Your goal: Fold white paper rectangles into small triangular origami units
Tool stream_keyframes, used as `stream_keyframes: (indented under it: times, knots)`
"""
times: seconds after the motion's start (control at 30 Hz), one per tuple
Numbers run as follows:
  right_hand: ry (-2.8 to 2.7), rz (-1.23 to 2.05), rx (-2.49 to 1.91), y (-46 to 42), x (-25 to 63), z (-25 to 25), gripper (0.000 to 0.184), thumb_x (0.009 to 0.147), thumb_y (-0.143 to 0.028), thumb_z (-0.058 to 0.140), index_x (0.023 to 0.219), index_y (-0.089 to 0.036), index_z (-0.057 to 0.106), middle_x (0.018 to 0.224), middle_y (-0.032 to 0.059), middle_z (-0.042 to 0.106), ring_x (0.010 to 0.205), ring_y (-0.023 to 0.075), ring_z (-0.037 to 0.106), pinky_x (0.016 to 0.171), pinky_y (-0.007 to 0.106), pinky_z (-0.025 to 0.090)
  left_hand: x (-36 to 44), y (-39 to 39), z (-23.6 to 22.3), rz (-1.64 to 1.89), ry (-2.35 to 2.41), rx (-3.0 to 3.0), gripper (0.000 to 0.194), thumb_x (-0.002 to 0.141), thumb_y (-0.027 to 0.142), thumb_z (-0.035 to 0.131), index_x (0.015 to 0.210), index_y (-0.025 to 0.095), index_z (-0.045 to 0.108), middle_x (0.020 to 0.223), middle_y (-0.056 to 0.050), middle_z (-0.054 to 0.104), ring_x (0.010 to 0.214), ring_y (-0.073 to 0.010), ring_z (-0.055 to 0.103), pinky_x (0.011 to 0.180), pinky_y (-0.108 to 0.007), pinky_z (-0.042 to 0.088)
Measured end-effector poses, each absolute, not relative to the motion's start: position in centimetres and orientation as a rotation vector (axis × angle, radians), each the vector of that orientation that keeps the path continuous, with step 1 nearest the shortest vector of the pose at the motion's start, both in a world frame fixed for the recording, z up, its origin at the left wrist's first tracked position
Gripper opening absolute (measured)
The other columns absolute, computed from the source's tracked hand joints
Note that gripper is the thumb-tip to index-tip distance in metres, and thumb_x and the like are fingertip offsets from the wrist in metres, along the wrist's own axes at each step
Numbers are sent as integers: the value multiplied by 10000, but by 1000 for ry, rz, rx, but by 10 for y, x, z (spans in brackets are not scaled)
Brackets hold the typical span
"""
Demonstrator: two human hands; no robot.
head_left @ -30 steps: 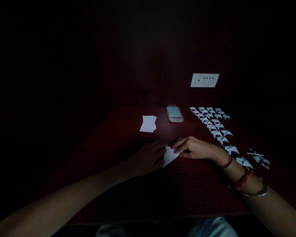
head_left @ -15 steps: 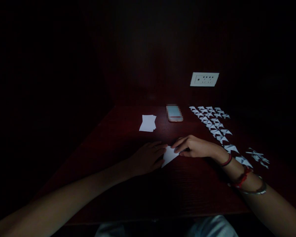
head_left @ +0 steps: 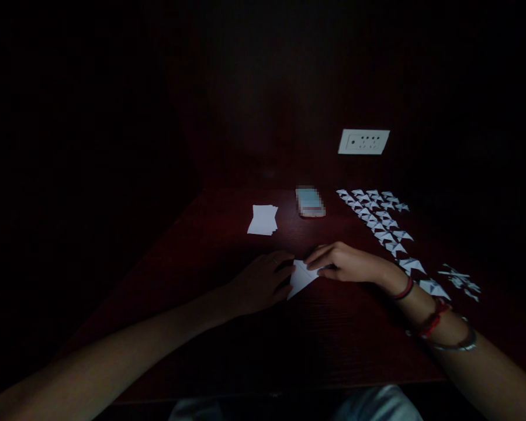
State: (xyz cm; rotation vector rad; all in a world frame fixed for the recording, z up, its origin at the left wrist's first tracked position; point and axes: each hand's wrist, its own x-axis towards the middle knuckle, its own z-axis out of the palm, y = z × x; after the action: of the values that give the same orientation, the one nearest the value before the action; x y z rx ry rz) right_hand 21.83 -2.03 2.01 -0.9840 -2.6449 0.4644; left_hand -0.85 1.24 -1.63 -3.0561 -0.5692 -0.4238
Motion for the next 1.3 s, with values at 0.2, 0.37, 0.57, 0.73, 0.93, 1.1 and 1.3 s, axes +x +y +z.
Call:
stream_keyframes:
  times: [0.2, 0.37, 0.57, 0.73, 0.93, 1.1, 1.3]
  knots:
    - [-2623, 449, -992, -19, 217, 18, 270, 732, -76, 478, 961, -134, 608, 1001, 79, 588, 948, 149, 522, 839, 281, 407, -9, 12, -16, -453, -562, -3072, 350, 815, 308, 403, 1137, 171, 404, 1179, -72, 402, 1084, -205, 363, 900, -366, 314]
    - [-2638, 428, -981, -20, 217, 18, 265, 740, -81, 473, 966, -126, 604, 997, 82, 586, 952, 147, 517, 837, 279, 408, -10, 11, -16, -436, -562, -3070, 358, 821, 312, 389, 1151, 172, 391, 1198, -64, 399, 1110, -200, 343, 920, -365, 294]
    - [-2659, 394, -956, -20, 215, 19, 258, 743, -70, 468, 954, -126, 606, 978, 73, 589, 951, 144, 511, 841, 273, 401, -10, 13, -18, -407, -558, -3063, 372, 818, 320, 386, 1163, 180, 378, 1226, -56, 380, 1135, -209, 320, 926, -380, 288]
    - [-2653, 384, -943, -21, 214, 20, 237, 758, -92, 465, 944, -135, 605, 920, 66, 602, 952, 150, 509, 826, 284, 406, -9, 12, -18, -397, -569, -3041, 381, 814, 320, 386, 1163, 168, 378, 1270, -79, 316, 1156, -230, 284, 923, -387, 288]
    - [-2620, 432, -960, -22, 214, 21, 248, 778, -103, 429, 957, -140, 596, 964, 72, 592, 944, 147, 518, 820, 287, 414, -9, 13, -17, -388, -563, -3050, 379, 822, 329, 367, 1170, 179, 370, 1236, -66, 362, 1128, -222, 323, 915, -386, 292]
    - [-2649, 439, -946, -21, 215, 22, 273, 749, -87, 458, 983, -137, 588, 976, 73, 589, 966, 153, 507, 836, 289, 406, -9, 14, -16, -396, -545, -3066, 372, 811, 332, 384, 1151, 181, 392, 1207, -68, 388, 1102, -221, 347, 900, -378, 300]
    - [-2649, 444, -987, -20, 218, 20, 318, 702, -31, 467, 965, -148, 603, 1046, 66, 560, 976, 147, 503, 858, 281, 392, -8, 16, -15, -376, -545, -3067, 372, 798, 343, 403, 1133, 181, 407, 1181, -71, 402, 1068, -228, 368, 887, -381, 301]
